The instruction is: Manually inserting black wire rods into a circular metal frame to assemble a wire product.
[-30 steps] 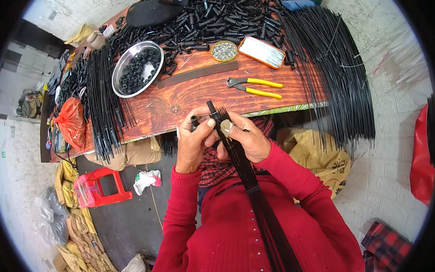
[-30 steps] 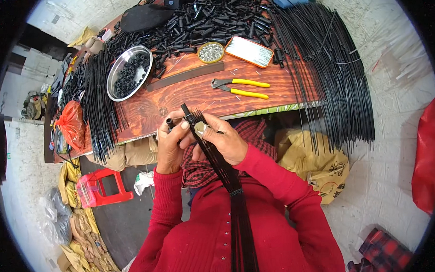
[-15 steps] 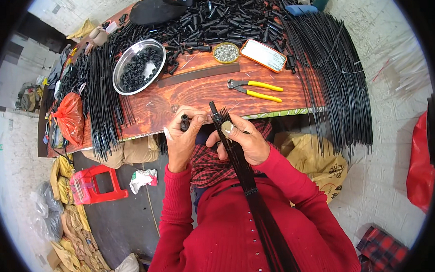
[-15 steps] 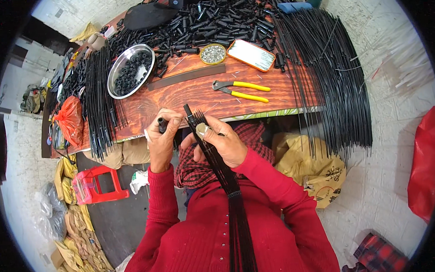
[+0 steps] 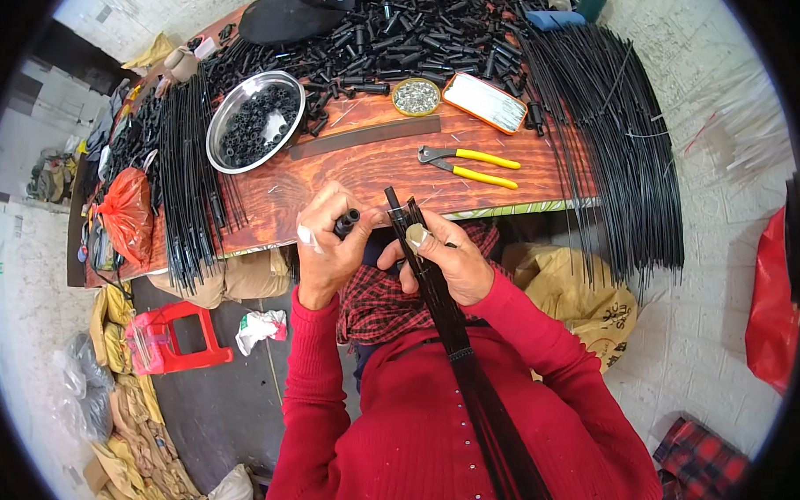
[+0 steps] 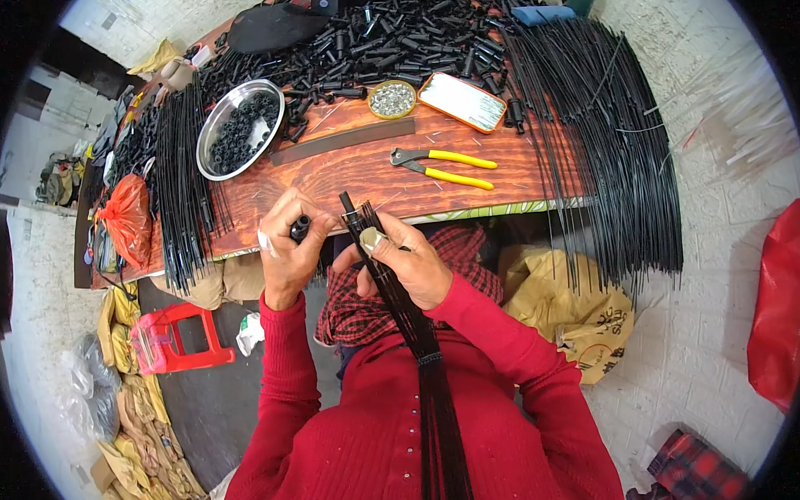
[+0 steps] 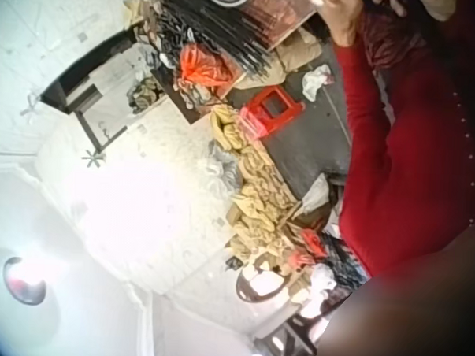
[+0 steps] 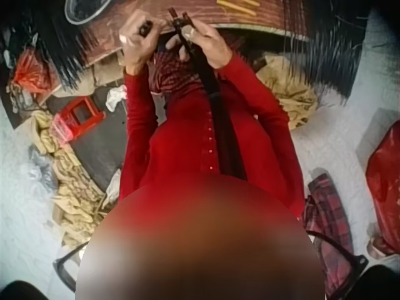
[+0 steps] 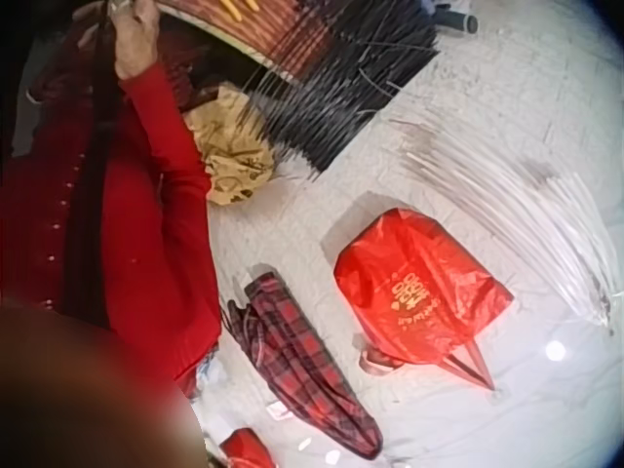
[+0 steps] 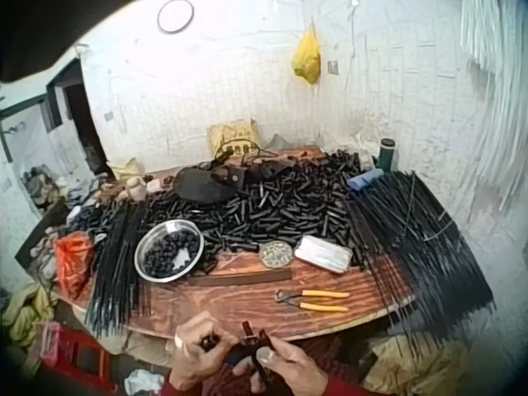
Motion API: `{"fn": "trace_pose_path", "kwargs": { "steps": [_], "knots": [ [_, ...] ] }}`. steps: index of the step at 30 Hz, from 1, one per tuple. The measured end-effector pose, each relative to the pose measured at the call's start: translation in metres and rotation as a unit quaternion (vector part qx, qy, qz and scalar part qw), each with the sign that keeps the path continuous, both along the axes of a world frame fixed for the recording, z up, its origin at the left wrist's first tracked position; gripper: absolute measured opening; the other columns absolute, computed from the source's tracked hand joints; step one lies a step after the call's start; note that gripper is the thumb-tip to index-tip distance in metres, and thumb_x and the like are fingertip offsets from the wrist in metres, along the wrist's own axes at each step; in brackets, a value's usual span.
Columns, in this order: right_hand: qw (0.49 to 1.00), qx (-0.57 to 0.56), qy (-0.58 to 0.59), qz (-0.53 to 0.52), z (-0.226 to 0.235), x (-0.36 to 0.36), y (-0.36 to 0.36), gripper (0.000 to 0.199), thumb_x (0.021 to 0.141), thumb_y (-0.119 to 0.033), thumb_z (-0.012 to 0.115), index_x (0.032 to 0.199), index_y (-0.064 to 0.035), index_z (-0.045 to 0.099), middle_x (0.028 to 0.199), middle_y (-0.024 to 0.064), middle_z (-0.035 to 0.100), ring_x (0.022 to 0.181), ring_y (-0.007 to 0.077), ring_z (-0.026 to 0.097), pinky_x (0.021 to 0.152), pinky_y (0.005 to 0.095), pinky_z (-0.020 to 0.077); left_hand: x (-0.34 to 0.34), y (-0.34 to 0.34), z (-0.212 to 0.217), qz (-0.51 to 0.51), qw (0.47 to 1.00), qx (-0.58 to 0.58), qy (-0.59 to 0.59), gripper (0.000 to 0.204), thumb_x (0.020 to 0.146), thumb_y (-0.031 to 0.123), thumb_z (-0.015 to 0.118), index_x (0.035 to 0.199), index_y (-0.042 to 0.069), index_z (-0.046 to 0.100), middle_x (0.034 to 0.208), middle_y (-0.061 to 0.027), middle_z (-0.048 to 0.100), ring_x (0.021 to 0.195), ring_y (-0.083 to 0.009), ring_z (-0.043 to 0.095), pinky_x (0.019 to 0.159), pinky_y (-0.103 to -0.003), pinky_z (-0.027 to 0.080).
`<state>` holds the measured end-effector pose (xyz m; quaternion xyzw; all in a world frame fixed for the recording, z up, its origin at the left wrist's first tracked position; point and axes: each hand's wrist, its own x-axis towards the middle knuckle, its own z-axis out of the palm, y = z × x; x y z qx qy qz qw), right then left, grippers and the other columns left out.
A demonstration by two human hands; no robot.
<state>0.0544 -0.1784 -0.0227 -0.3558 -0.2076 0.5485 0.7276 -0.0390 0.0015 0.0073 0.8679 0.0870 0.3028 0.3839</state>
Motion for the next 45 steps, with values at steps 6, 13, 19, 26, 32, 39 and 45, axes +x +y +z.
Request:
{"fn": "trace_pose_path", "kwargs": {
  "steps": [6,13,19,26,32,39,45],
  "knots": [
    [1.000,0.001,-0.010,0.013,0.003,-0.002,0.001,0.057,0.102,-0.039,0.054,0.145,-0.0038,0.039,0.105,0.0192,0.068,0.068,0.0143,0.066,0.063,0.0239,0.0547,0.004,-0.011,0.010,-0.007,1.000,-0.019,-0.022,0.017,0.081,0.008,0.076,0.073,0.000,0.063,0.068,-0.0094,0.055,0.060,-0.0211,0.051,0.055,-0.033,0.038],
    [1.000,-0.016,-0.001,-0.003,-0.002,-0.002,0.001,0.054,0.103,-0.037,0.054,0.143,-0.0041,0.041,0.104,0.0181,0.067,0.067,0.0132,0.065,0.061,0.0225,0.0531,0.004,-0.007,-0.014,-0.025,0.981,-0.193,-0.005,0.023,0.085,0.012,0.077,0.074,-0.001,0.063,0.067,-0.0036,0.051,0.063,-0.0113,0.045,0.057,-0.029,0.035],
    [0.999,-0.028,0.004,-0.015,0.000,-0.001,0.002,0.052,0.103,-0.036,0.054,0.143,-0.0046,0.042,0.102,0.0169,0.067,0.066,0.0125,0.064,0.060,0.0225,0.0520,0.004,-0.006,-0.020,-0.043,0.944,-0.326,0.028,0.019,0.088,0.013,0.076,0.079,-0.002,0.068,0.075,-0.0012,0.059,0.070,-0.0090,0.051,0.062,-0.027,0.039],
    [0.999,-0.028,0.004,-0.018,-0.001,-0.002,0.003,0.052,0.103,-0.036,0.054,0.142,-0.0041,0.043,0.101,0.0174,0.067,0.065,0.0130,0.063,0.058,0.0228,0.0511,-0.002,-0.003,-0.016,-0.070,0.949,-0.307,0.013,0.015,0.090,0.014,0.075,0.087,-0.001,0.072,0.083,-0.0025,0.067,0.080,-0.0092,0.060,0.072,-0.025,0.047],
    [0.999,-0.029,0.000,-0.019,0.000,-0.002,0.004,0.051,0.103,-0.036,0.055,0.141,-0.0038,0.043,0.100,0.0172,0.067,0.065,0.0132,0.063,0.058,0.0226,0.0508,-0.002,-0.008,-0.013,-0.045,0.922,-0.382,0.044,0.018,0.091,0.020,0.075,0.089,0.002,0.072,0.080,0.0019,0.063,0.073,-0.0072,0.054,0.066,-0.023,0.042],
    [0.999,-0.044,-0.005,-0.027,-0.003,-0.002,0.003,0.050,0.102,-0.037,0.056,0.138,-0.0033,0.045,0.099,0.0160,0.067,0.064,0.0126,0.062,0.057,0.0224,0.0505,0.001,-0.011,-0.018,-0.028,0.907,-0.416,0.058,0.022,0.090,0.024,0.076,0.091,0.003,0.069,0.073,0.0052,0.059,0.063,-0.0019,0.046,0.055,-0.019,0.032],
    [0.999,-0.039,-0.007,-0.023,0.000,-0.002,0.004,0.049,0.102,-0.035,0.056,0.138,-0.0030,0.045,0.099,0.0159,0.067,0.065,0.0125,0.063,0.057,0.0218,0.0507,-0.010,0.010,-0.023,-0.097,0.851,-0.511,0.076,0.037,0.090,0.024,0.076,0.115,-0.001,0.063,0.088,-0.0007,0.063,0.071,-0.0052,0.052,0.062,-0.020,0.038]
  ]
}}
